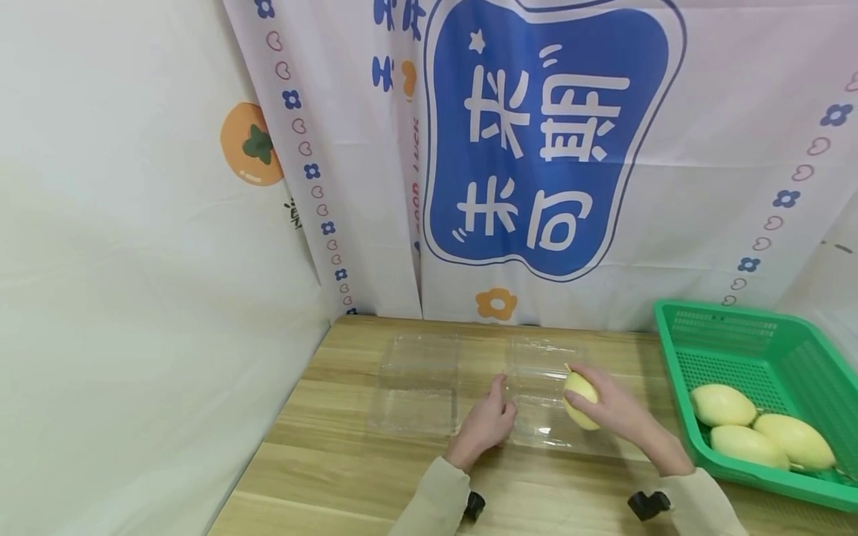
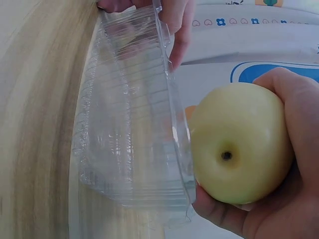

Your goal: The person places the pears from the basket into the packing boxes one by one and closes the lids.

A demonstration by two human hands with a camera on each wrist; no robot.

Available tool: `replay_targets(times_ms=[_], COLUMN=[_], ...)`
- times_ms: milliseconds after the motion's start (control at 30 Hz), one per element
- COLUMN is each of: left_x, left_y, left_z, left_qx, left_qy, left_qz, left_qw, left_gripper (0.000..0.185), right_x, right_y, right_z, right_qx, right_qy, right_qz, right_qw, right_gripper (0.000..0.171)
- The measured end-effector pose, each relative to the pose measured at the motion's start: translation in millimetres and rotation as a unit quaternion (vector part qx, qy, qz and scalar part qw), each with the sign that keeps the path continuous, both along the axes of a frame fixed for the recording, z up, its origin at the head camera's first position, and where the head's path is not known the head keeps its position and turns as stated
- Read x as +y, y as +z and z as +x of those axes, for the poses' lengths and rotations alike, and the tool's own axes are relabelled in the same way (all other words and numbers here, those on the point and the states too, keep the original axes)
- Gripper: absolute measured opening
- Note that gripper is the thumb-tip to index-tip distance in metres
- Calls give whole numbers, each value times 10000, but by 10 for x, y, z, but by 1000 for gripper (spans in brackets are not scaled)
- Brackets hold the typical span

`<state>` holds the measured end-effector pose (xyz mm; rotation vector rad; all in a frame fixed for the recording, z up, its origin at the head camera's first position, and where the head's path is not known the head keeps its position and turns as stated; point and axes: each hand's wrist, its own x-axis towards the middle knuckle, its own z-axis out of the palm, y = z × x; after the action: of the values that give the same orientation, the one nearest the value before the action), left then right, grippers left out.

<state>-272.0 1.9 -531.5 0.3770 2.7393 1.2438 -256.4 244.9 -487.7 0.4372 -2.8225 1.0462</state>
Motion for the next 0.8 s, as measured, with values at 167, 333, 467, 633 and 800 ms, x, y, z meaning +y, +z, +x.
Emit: replay_targets(times_ms=[167, 333, 467, 633, 800], left_x=[-9, -5, -5, -11, -10], left_y=[-8, -10, -3, 20, 27], left_z=[-6, -6, -1, 24, 25], left_qx=[79, 48, 21, 63, -5], left_qy=[-39, -65, -57, -55, -63], left_qz=[-2, 64, 77, 83, 92], left_qw=[10000, 9999, 10000, 9999, 9999], left_gripper=[58, 58, 58, 58, 59], right_x=[-26, -48, -71, -102, -137], right_y=[-18, -64, -87, -121, -161], right_z=[15, 29, 31, 29, 26], right_qx=[54, 150, 207, 341, 715], right_qy=[-96, -153, -145, -126, -143], right_qz=[25, 237, 198, 395, 868], right_qw=[9999, 9995, 9995, 9986, 9936], right_gripper=[60, 60, 59, 59, 59])
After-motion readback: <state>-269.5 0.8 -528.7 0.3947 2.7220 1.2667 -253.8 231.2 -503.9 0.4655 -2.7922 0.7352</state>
